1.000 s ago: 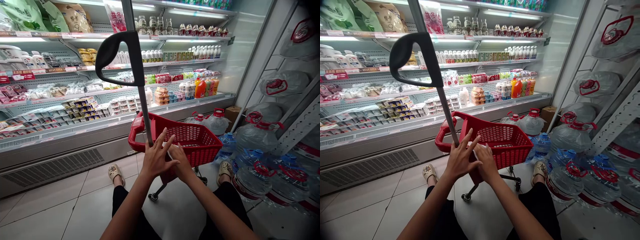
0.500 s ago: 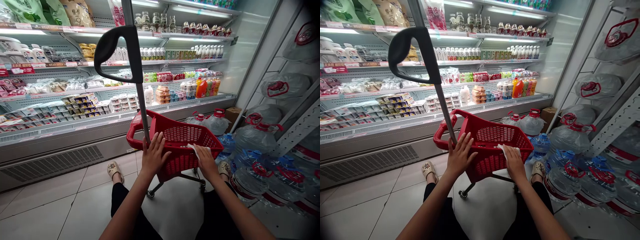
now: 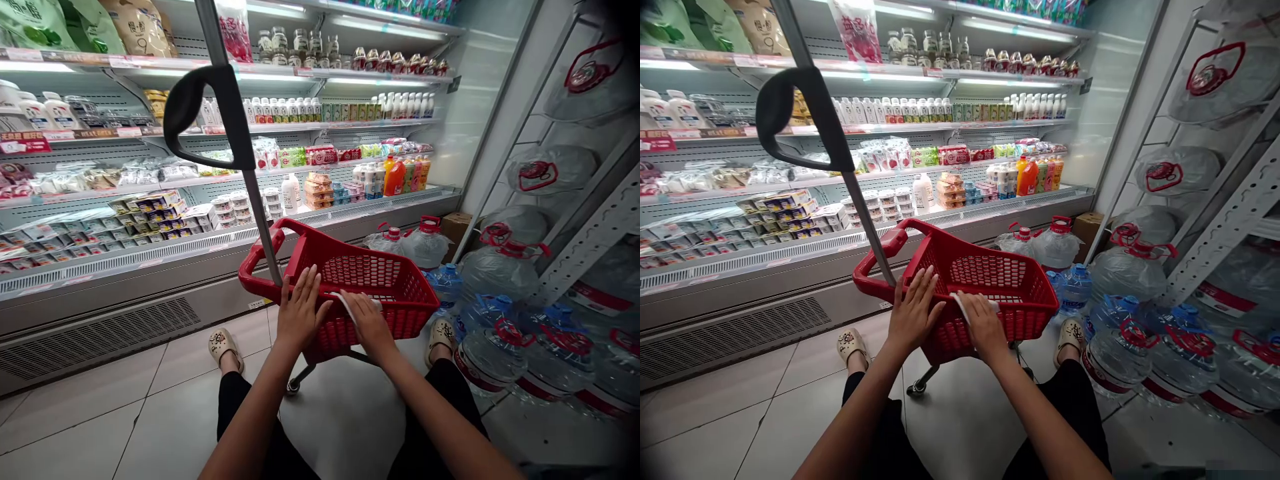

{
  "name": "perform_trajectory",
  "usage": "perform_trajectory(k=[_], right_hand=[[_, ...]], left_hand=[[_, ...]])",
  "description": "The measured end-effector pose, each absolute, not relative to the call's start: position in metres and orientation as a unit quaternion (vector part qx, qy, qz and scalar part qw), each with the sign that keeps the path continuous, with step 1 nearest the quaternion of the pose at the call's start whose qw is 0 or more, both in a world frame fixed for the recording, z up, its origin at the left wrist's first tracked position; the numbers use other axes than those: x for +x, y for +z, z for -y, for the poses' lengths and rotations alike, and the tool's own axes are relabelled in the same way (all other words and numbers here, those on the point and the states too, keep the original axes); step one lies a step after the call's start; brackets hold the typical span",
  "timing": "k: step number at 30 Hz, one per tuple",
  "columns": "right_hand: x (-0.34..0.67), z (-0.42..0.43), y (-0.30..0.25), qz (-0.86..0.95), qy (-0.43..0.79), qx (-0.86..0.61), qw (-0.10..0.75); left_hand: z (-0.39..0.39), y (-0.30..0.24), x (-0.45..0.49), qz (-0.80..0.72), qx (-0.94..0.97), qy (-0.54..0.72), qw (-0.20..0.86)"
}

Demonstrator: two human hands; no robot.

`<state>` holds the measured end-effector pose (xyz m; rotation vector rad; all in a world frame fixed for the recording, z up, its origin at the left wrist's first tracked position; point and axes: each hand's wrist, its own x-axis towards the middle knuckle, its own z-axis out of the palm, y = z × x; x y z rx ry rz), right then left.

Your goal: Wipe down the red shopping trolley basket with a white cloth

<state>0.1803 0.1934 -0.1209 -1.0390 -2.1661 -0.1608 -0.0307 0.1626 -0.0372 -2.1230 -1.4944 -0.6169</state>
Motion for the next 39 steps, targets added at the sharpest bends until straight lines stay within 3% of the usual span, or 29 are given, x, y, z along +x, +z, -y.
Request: perform_trajectory(k=[7,17,28,39], right_hand=[[0.294,-0.196,-0.159,0.777,-0.122,-0.519,0.336],[0.211,-0.189,-0.134,0.803,-0.097,-0.481,0.337],[0.275,-0.176,-0.147,0.781,-0.12,-0.536,0.299],[0.22,-0.133,-0.132,0.824,-0.071,-0.469,0.31]], left_hand=[[-0.171,-0.046,-0.026,0.603,-0.726,-0.246,0.222],[-0.175,-0.081,0.013,0.547,-0.783,-0.211,0.208],[-0.205,-0.072,-0.008,0.609,-0.747,-0.202,0.176],[-0.183,-0.097,0.031,0.562,-0.797,-0.191,0.111]])
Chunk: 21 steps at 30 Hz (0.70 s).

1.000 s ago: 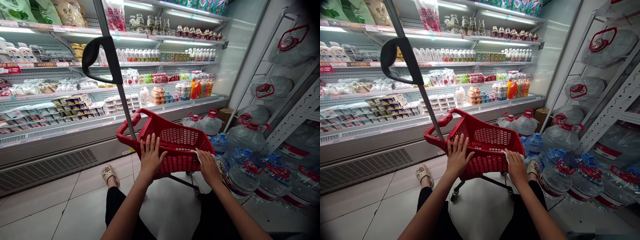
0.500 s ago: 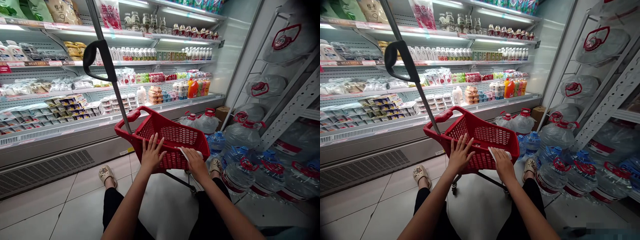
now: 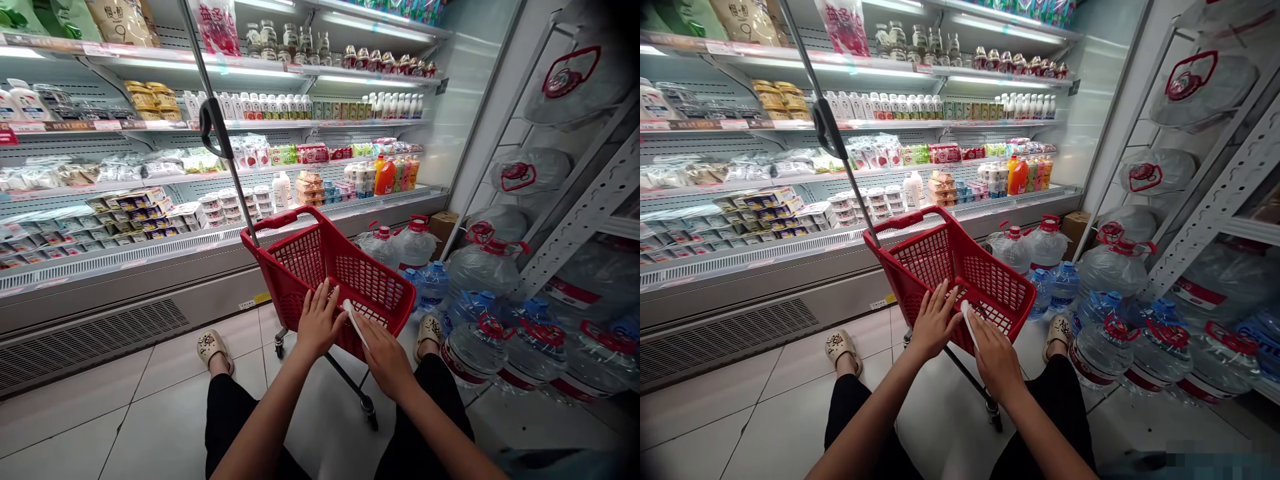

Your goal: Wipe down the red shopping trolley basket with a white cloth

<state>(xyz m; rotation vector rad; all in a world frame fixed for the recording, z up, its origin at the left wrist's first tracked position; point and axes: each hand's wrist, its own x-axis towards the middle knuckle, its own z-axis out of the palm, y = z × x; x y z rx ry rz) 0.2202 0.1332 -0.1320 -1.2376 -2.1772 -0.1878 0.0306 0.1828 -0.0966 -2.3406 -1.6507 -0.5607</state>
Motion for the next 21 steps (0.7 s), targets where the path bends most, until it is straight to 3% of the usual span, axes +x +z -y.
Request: perform_trajectory(k=[10,16,21], right_hand=[[0.254,-0.114,-0.149,0.892,-0.072,-0.375,0.24],[0.307,-0.16,-0.156,0.849,-0.111,-0.438,0.274],[0.268,-0.146,-0.161,0.838,-0.118,-0.44,0.299]], left_hand=[[-0.182,-0.09,0.003,0.663,-0.732,-0.151,0.048],[-0.181,-0.089,-0.025,0.662,-0.732,-0.142,0.071],[-0.172,-0.096,0.004,0.639,-0.736,-0.174,0.142]])
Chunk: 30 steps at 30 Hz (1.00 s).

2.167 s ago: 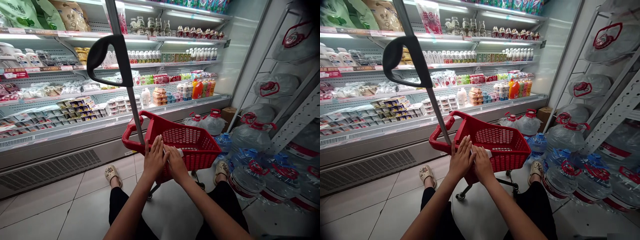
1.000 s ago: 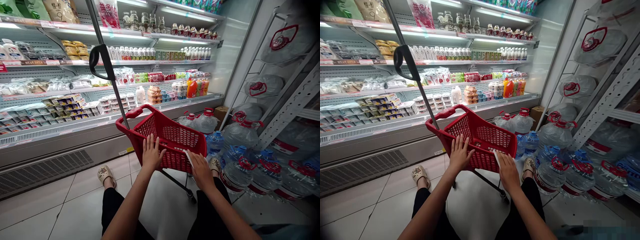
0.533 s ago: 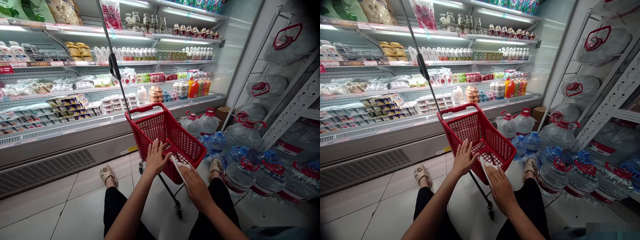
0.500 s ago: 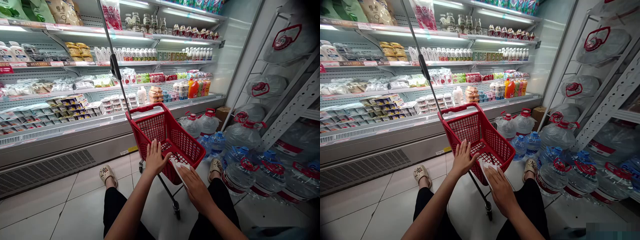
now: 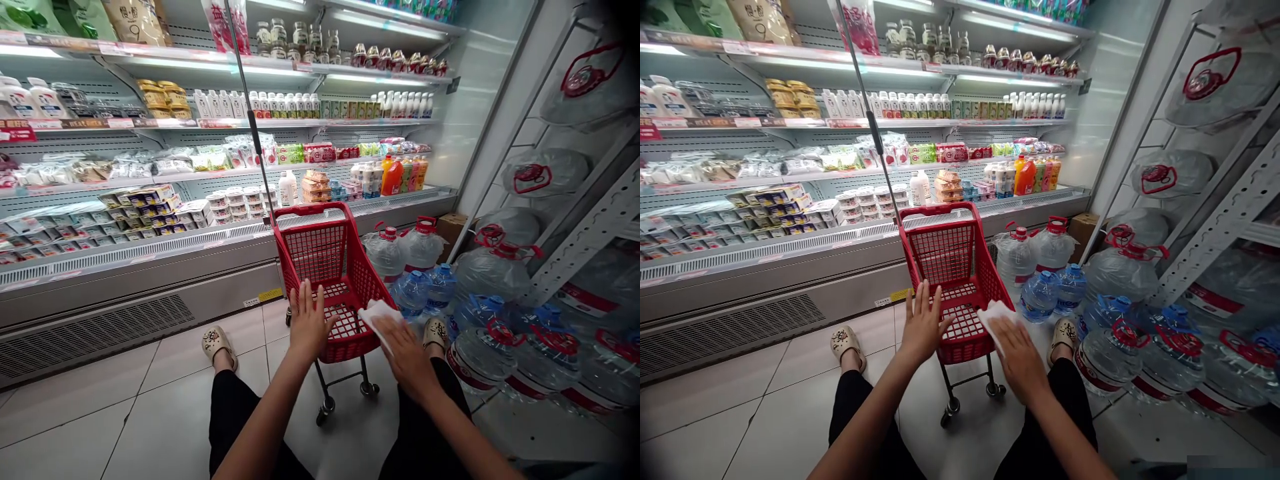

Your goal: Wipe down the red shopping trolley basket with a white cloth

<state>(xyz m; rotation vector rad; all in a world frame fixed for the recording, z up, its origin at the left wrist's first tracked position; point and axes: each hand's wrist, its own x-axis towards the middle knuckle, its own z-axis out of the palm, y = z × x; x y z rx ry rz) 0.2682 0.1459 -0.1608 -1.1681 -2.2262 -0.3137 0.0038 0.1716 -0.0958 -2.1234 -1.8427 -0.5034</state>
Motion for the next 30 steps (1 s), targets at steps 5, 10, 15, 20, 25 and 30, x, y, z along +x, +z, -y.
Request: perform_trajectory(k=[5,10,15,20,25,30], right_hand=[[0.231,-0.13,-0.15,0.873,-0.087,-0.384,0.287],[0.258,-0.149,-0.13,0.883,-0.07,-0.377,0.269],[0.246,-0.139,-0.127,0.886,-0.061,-0.367,0.278],[0.228,-0.127,-0.128,0.922,-0.055,-0.282,0.26],[0.228,-0.145,-0.122,0.926,-0.071,-0.28,0.244],[0.203,-0.145,-0.124,0.915,-0.082,-0.299,0.258]], left_hand=[[-0.155,-0.114,0.04,0.585,-0.78,-0.187,0.123],[-0.149,-0.109,0.023,0.562,-0.793,-0.199,0.126],[-0.149,-0.097,-0.005,0.568,-0.79,-0.191,0.131],[-0.149,-0.093,-0.045,0.587,-0.78,-0.17,0.137],[-0.154,-0.092,-0.078,0.644,-0.73,-0.167,0.155],[-0.151,-0.095,-0.049,0.644,-0.728,-0.186,0.143]])
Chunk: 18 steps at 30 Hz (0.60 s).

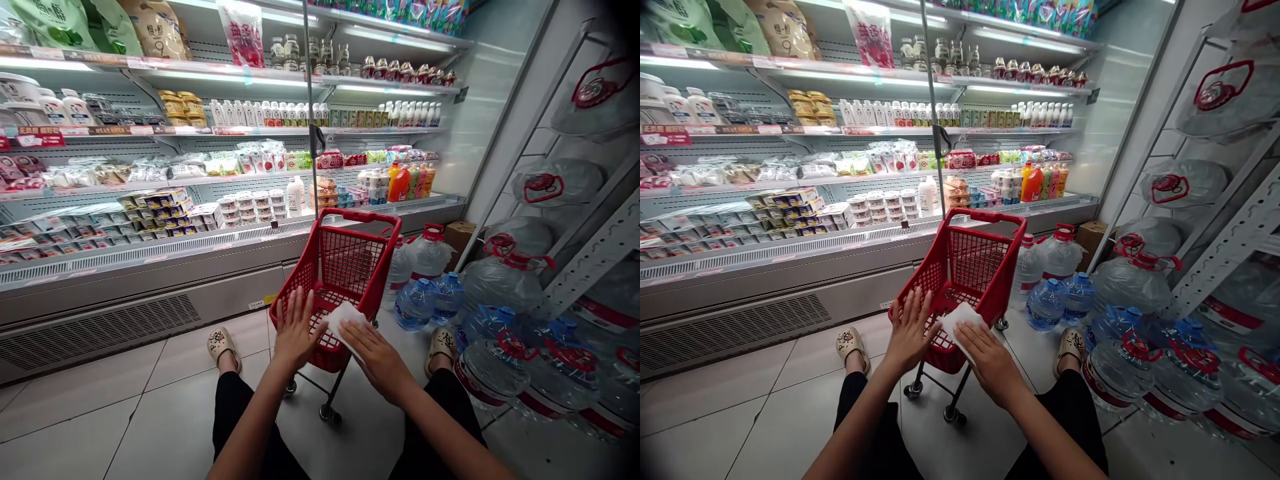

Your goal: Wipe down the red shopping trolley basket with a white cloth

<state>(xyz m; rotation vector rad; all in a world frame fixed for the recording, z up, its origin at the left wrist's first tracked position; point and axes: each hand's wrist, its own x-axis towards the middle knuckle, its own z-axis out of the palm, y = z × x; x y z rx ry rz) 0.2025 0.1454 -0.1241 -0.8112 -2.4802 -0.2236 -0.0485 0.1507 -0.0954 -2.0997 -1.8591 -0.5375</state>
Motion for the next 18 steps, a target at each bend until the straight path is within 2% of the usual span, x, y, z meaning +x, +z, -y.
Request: perform_trajectory(k=[7,13,18], right_hand=[[0.207,-0.169,-0.122,0.918,-0.092,-0.292,0.253],[0.255,-0.207,-0.118,0.861,-0.106,-0.412,0.278],[0.219,-0.185,-0.12,0.876,-0.08,-0.372,0.296]], left_hand=[[-0.142,-0.103,-0.021,0.575,-0.795,-0.189,0.039],[-0.152,-0.1,-0.037,0.606,-0.776,-0.17,0.046],[-0.156,-0.101,-0.001,0.603,-0.778,-0.173,0.041]])
